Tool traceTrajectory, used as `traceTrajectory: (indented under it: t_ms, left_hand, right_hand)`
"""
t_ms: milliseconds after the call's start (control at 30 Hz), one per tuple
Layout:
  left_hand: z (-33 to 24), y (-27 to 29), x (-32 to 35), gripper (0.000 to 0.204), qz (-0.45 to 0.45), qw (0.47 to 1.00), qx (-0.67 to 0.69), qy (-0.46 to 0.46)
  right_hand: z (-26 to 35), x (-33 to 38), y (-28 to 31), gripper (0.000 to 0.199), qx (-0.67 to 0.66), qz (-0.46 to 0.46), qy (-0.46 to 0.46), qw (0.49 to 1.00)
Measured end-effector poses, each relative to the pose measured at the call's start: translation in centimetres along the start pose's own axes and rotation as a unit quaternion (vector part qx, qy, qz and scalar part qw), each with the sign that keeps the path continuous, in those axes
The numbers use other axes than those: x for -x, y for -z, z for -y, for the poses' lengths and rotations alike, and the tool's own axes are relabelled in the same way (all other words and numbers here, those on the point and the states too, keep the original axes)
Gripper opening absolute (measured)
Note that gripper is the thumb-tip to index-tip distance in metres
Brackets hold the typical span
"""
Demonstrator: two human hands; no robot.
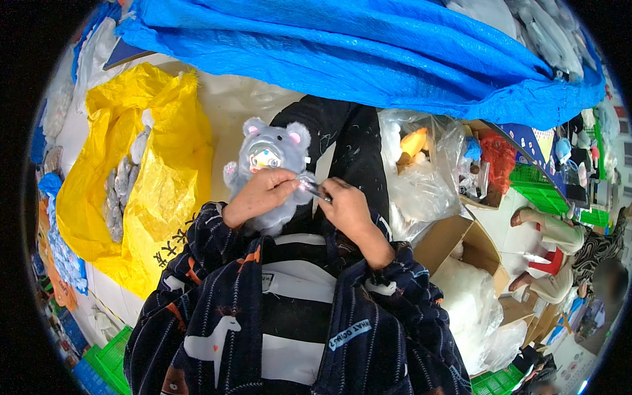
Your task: The person sits on the floor and uses scissors to trim loose threads and fur from small gray stuffed toys. They handle each toy one at a time, turning it over to access different areas, then place the finished toy into a blue bag.
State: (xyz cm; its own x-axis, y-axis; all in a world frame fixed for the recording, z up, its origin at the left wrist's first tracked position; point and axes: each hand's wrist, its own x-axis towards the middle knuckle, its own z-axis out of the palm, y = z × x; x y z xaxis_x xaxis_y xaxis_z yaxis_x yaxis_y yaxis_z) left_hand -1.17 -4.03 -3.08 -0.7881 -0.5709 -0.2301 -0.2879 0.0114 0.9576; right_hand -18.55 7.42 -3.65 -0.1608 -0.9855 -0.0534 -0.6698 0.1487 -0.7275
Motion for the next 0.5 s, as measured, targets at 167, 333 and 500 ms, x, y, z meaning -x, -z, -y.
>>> traceTrajectory:
  t_ms: [167, 333, 500]
  left_hand:
    - [0.2, 0.2, -0.2, 0.018, 0.037, 0.999, -0.006, 0.032]
    - [-1.6, 0.4, 2.5, 0.017, -0.072, 0.997, -0.011, -0.026]
    - [0.3, 3.7, 8.5, 0.051, -0.237, 0.925, -0.292, -0.047]
  right_hand:
    - [-0.3, 0.3, -0.6, 0.03, -0.252, -0.082, -0.085, 0.96]
    - [0.8, -0.7, -2.0, 0.024, -0.255, 0.044, -0.15, 0.954]
    - [1.8, -0.5, -0.7, 0.023, -0.338, 0.052, -0.194, 0.92]
